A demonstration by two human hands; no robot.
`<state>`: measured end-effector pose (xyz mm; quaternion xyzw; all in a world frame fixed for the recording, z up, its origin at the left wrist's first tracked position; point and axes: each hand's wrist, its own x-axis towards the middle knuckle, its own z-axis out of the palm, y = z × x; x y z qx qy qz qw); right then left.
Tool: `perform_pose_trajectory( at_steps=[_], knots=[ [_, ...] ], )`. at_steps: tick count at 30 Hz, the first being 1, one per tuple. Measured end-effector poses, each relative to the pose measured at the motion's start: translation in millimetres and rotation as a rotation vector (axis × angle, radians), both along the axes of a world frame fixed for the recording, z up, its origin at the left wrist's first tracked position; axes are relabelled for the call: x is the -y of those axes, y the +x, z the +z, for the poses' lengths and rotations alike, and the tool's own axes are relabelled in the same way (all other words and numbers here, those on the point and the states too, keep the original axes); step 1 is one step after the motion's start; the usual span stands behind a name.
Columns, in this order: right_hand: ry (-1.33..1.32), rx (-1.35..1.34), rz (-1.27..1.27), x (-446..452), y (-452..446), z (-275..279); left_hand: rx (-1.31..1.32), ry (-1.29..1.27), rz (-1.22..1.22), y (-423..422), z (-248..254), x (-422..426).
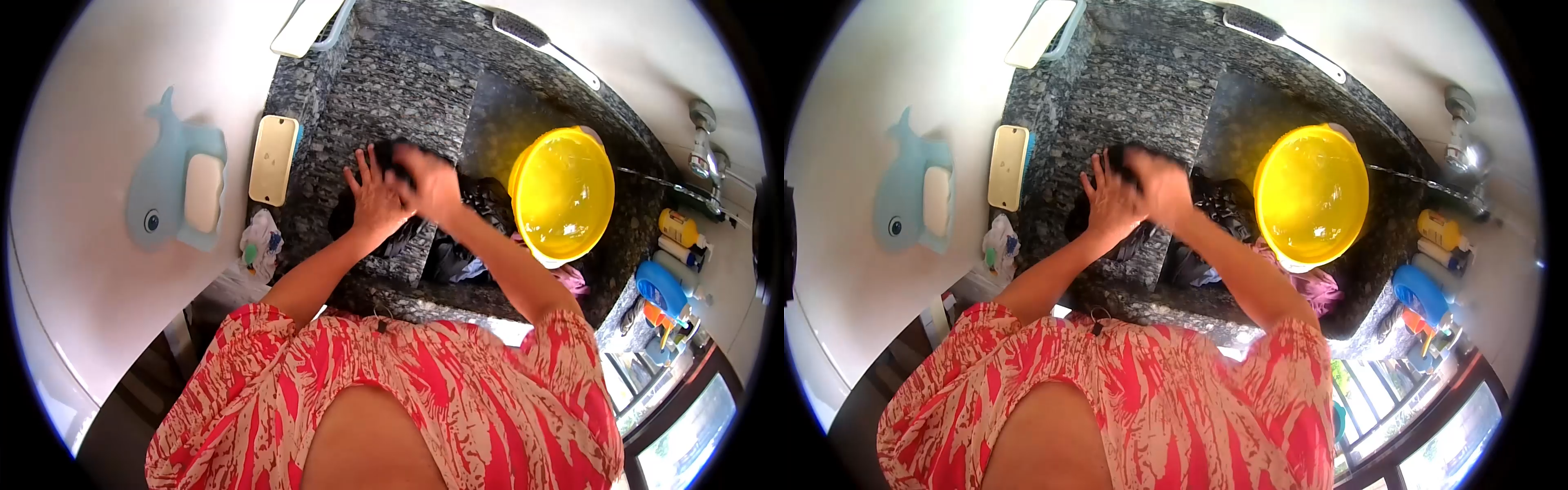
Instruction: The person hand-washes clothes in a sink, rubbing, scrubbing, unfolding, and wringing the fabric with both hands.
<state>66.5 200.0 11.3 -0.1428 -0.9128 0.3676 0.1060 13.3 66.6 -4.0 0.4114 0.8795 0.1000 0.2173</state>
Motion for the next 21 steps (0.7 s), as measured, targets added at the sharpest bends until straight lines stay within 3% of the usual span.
perform_pose_trajectory(
  at_steps=[2,4,6,10,13,15,16,17,18,20,21],
  knots=[
    [0.130,0.027,0.314,-15.2,5.5,-23.8,-0.020,0.015,0.020,0.6,-10.4,-1.0],
    [0.326,0.166,0.039,-45.6,-51.8,-58.1,0.019,-0.114,0.039,-3.8,6.8,-10.6],
    [0.428,0.137,-0.243,-72.6,-109.1,-80.5,0.004,-0.127,0.049,-3.7,4.2,-10.5],
    [0.427,0.365,-0.304,-90.2,-132.6,-93.6,0.001,-0.145,0.054,-2.0,-2.3,-8.7],
    [0.021,0.483,-0.249,-80.3,-120.0,-36.1,0.129,0.248,0.248,-6.0,-24.0,1.6],
    [0.084,0.240,-0.204,-74.6,-115.1,2.8,0.235,0.215,0.379,-14.2,-6.4,-17.0],
    [0.159,0.070,-0.145,-74.3,-117.1,22.1,0.451,0.375,0.427,-23.1,-7.6,-31.5],
    [0.198,-0.137,-0.086,-70.6,-118.0,51.2,0.447,0.715,0.474,-20.4,-28.1,-56.2],
    [0.194,-0.291,0.000,-70.8,-124.7,71.8,0.777,0.985,0.493,-27.2,-2.6,-85.6],
    [0.165,-0.112,-0.049,-61.5,-120.2,166.8,1.156,0.995,0.741,-28.9,60.7,-110.9],
    [-0.200,-0.274,-0.095,-59.0,-110.1,177.3,1.283,1.077,0.806,-34.4,72.4,-118.9]
  ],
)
